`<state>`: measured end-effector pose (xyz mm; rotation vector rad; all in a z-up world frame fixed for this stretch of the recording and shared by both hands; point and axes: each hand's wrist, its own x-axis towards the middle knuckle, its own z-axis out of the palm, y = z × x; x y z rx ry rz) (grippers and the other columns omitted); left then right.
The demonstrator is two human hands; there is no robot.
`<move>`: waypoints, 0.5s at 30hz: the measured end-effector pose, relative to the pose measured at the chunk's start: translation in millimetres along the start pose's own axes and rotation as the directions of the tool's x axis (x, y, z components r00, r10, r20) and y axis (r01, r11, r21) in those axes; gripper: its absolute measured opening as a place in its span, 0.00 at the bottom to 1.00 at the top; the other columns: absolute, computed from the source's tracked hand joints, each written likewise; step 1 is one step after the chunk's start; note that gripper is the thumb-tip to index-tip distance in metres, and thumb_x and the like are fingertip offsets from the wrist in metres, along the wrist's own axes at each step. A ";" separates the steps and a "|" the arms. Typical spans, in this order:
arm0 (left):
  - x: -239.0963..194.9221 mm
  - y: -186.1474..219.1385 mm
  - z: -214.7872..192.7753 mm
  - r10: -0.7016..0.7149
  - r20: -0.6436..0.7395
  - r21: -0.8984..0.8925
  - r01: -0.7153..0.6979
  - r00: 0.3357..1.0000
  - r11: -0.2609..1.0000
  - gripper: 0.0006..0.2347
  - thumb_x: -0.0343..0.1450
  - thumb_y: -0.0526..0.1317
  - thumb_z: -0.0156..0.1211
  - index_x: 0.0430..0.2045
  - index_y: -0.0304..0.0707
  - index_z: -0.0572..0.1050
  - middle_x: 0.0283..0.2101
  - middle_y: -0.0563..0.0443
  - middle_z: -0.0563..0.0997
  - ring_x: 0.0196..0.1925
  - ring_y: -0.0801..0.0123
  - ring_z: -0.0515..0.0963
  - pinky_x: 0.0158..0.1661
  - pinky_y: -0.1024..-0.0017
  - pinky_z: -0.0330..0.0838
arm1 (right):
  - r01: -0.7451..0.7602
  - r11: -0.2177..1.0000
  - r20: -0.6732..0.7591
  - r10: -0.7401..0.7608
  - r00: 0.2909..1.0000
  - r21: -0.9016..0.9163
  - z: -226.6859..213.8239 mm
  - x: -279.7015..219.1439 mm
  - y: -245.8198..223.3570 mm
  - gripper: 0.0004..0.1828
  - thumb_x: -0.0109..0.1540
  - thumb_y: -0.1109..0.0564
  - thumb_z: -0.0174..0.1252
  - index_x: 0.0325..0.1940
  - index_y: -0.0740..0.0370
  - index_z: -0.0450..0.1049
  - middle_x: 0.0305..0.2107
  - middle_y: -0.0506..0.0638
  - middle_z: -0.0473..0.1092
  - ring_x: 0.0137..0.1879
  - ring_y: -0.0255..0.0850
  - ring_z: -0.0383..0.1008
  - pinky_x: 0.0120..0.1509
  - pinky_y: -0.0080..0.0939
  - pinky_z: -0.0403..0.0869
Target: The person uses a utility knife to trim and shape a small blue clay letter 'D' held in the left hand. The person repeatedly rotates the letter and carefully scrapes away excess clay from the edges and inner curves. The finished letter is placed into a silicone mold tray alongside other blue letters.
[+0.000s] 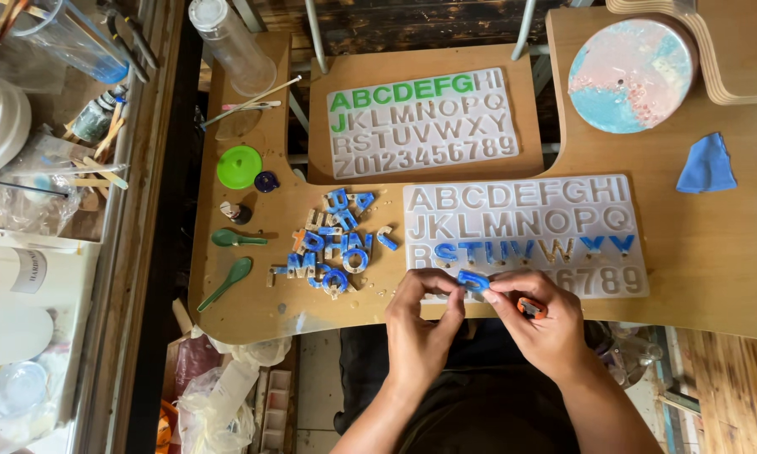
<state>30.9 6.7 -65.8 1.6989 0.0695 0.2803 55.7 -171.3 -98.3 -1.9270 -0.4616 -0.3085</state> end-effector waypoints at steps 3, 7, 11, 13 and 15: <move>1.7 -11.0 -3.3 -0.149 0.146 -0.180 0.174 0.978 0.968 0.15 0.71 0.37 0.66 0.50 0.37 0.72 0.38 0.54 0.78 0.40 0.73 0.78 0.48 0.75 0.75 | -0.055 0.998 0.021 0.054 0.998 0.023 -4.6 -2.5 3.1 0.07 0.60 0.64 0.66 0.41 0.62 0.76 0.38 0.51 0.79 0.47 0.39 0.82 0.57 0.34 0.80; 7.0 -24.6 -16.6 -0.240 0.310 -0.194 0.308 0.920 0.931 0.06 0.73 0.36 0.64 0.40 0.40 0.77 0.36 0.58 0.78 0.36 0.78 0.77 0.42 0.79 0.74 | -0.138 0.989 0.076 0.142 0.987 -0.059 -8.1 -5.3 7.4 0.07 0.60 0.58 0.67 0.41 0.59 0.78 0.37 0.47 0.81 0.45 0.35 0.83 0.53 0.31 0.77; 21.4 -33.1 -32.6 -0.268 0.259 -0.137 0.310 0.928 0.941 0.03 0.75 0.33 0.58 0.41 0.40 0.74 0.36 0.53 0.80 0.35 0.75 0.76 0.34 0.79 0.69 | -0.089 0.996 0.138 0.087 0.987 0.012 -14.1 -7.8 16.4 0.10 0.62 0.58 0.63 0.46 0.61 0.75 0.39 0.51 0.81 0.46 0.39 0.86 0.53 0.34 0.83; 35.2 -40.5 -48.6 -0.262 0.107 -0.029 0.266 0.959 0.964 0.04 0.75 0.35 0.57 0.41 0.40 0.74 0.41 0.51 0.85 0.43 0.70 0.86 0.43 0.76 0.77 | -0.089 0.996 0.138 0.087 0.987 0.010 -27.9 -15.2 31.0 0.09 0.63 0.57 0.61 0.46 0.61 0.73 0.35 0.51 0.81 0.42 0.40 0.86 0.49 0.34 0.85; 51.1 -48.7 -68.0 -0.255 -0.196 0.546 0.321 0.947 0.774 0.11 0.71 0.37 0.60 0.46 0.54 0.76 0.39 0.66 0.86 0.23 0.70 0.80 0.27 0.65 0.71 | -0.173 0.983 0.106 0.179 0.978 -0.059 -49.5 -24.5 50.6 0.08 0.66 0.59 0.56 0.47 0.65 0.71 0.30 0.49 0.71 0.35 0.37 0.72 0.48 0.33 0.76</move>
